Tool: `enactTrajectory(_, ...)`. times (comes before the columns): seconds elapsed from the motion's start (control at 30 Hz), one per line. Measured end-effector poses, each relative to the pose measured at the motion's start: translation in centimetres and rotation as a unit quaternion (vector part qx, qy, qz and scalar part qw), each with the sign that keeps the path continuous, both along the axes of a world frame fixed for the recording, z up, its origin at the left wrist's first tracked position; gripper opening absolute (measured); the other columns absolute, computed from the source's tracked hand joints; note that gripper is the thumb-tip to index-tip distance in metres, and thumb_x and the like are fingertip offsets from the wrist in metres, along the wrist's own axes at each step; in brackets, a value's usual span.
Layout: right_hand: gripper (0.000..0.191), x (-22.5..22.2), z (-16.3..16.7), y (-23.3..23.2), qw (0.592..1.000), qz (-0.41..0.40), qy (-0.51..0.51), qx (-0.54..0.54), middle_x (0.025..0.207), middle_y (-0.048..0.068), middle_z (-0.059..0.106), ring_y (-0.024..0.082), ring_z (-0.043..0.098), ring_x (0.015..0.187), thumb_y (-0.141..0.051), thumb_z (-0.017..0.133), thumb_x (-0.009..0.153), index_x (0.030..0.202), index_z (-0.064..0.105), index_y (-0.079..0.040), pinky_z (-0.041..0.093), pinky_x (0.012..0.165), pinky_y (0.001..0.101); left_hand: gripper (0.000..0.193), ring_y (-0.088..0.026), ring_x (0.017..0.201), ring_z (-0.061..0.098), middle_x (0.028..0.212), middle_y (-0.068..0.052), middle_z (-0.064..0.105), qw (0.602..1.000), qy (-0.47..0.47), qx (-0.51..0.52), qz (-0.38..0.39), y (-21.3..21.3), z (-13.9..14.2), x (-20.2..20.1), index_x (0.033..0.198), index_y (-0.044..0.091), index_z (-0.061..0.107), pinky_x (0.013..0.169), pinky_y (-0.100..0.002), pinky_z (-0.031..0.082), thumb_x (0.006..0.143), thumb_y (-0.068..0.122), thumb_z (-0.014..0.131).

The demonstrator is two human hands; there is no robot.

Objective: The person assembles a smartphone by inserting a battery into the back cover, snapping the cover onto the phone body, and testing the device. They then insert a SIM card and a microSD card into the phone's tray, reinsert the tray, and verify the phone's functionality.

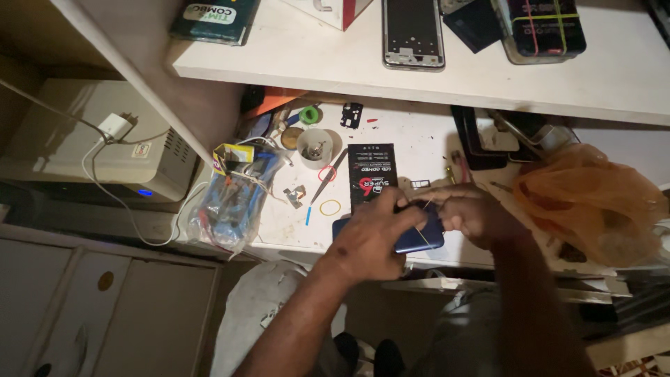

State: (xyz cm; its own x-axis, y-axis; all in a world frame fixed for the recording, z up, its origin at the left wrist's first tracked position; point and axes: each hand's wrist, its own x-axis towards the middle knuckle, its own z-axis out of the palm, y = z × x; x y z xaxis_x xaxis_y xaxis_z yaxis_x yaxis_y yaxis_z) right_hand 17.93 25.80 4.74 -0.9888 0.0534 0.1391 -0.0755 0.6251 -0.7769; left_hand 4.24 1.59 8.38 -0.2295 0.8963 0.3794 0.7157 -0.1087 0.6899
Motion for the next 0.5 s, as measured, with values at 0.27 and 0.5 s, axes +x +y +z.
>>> enactTrajectory(0.27, 0.029, -1.0, 0.1, -2.1, 0.853, -0.057, -0.168, -0.491, 0.092, 0.021, 0.070, 0.029, 0.073, 0.074, -0.019, 0.063, 0.095, 0.100, 0.071, 0.008, 0.062, 0.064, 0.0420, 0.058, -0.043, 0.111, 0.060, 0.124, -0.017, 0.052, 0.998, -0.031, 0.059, 0.012, -0.4, 0.0, -0.2, 0.115, 0.015, 0.061, 0.089, -0.047, 0.053, 0.060, 0.003, 0.076)
enactTrajectory(0.5, 0.034, -2.5, 1.3, -3.8, 0.822, -0.122, -0.255, -0.494, 0.085, 0.018, 0.074, 0.025, 0.073, 0.065, -0.027, 0.053, 0.096, 0.109, 0.064, 0.002, 0.060, 0.055, 0.0392, 0.062, -0.041, 0.106, 0.063, 0.121, -0.016, 0.053, 0.993, -0.066, 0.079, 0.060, -0.4, -0.3, -0.7, 0.122, 0.016, 0.060, 0.085, -0.044, 0.056, 0.064, -0.001, 0.074)
